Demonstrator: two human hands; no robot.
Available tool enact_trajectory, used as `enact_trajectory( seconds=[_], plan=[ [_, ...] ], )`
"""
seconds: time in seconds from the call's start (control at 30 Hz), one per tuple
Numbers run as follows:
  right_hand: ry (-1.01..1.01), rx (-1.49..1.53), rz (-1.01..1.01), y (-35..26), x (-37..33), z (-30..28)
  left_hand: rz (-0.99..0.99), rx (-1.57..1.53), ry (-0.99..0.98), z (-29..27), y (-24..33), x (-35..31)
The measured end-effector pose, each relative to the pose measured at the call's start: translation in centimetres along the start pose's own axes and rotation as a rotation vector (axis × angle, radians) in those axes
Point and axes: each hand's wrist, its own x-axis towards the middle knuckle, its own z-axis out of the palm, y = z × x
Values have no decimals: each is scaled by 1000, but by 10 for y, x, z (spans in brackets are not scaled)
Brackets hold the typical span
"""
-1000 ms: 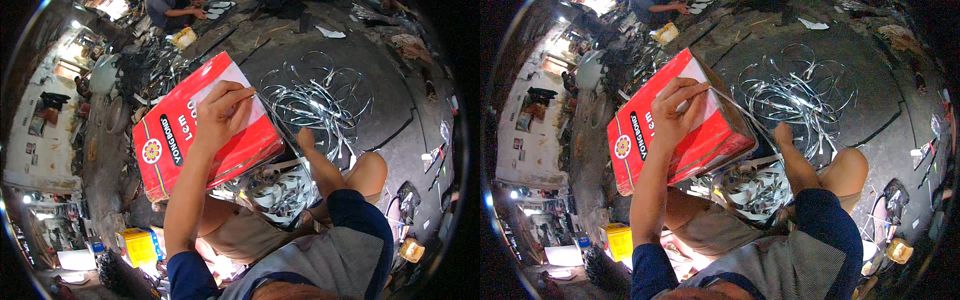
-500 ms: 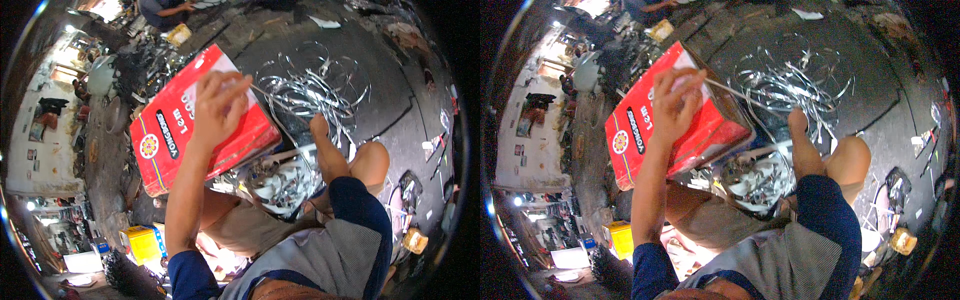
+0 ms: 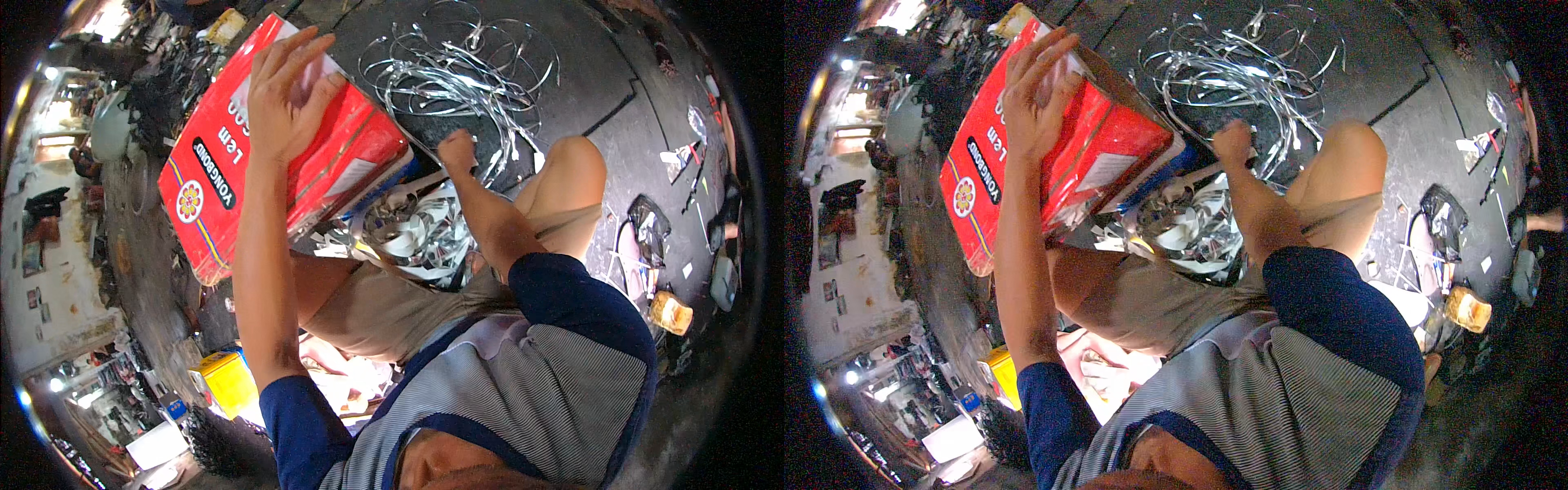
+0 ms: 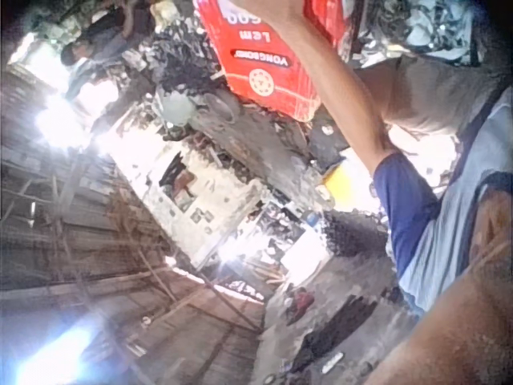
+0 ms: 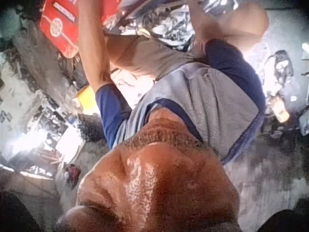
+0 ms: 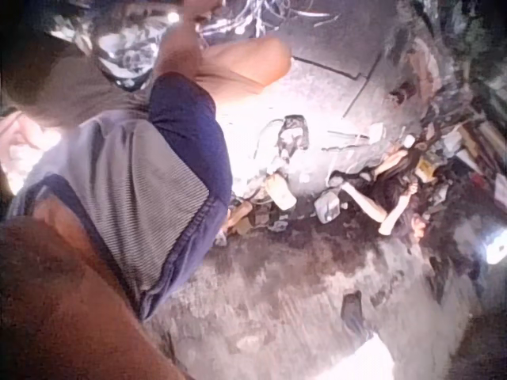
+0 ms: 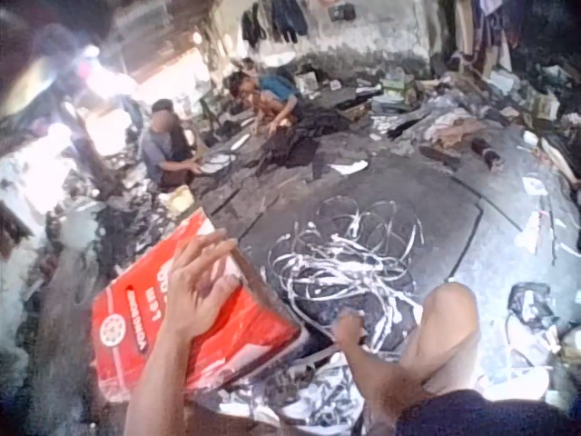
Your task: The person sits on the floor and repeatedly wraps a red rectangular box with white tape. They pull tape from a roll, apply it around the box, and smooth it down. The box remains in their lap during the process.
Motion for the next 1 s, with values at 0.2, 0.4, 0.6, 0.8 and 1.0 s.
enact_trajectory(
  seconds=[0.2,0.4,0.6,0.8,1.0],
  plan=[
    [-254,-514,-621,13,-106,-14,35,-5,9,4,10,13],
    [-811,-678,-734,-66,-148,-94,13,137,-55,-8,17,-1],
    [-974,-480,-1005,-168,-161,-209,-92,-195,-94,-5,123,-54],
    [-913,-14,-1072,-256,-154,-366,-676,-1064,-60,2,183,-133],
    [-903,231,-1145,-295,-112,-381,-920,-599,19,-88,159,-160]
  ],
)
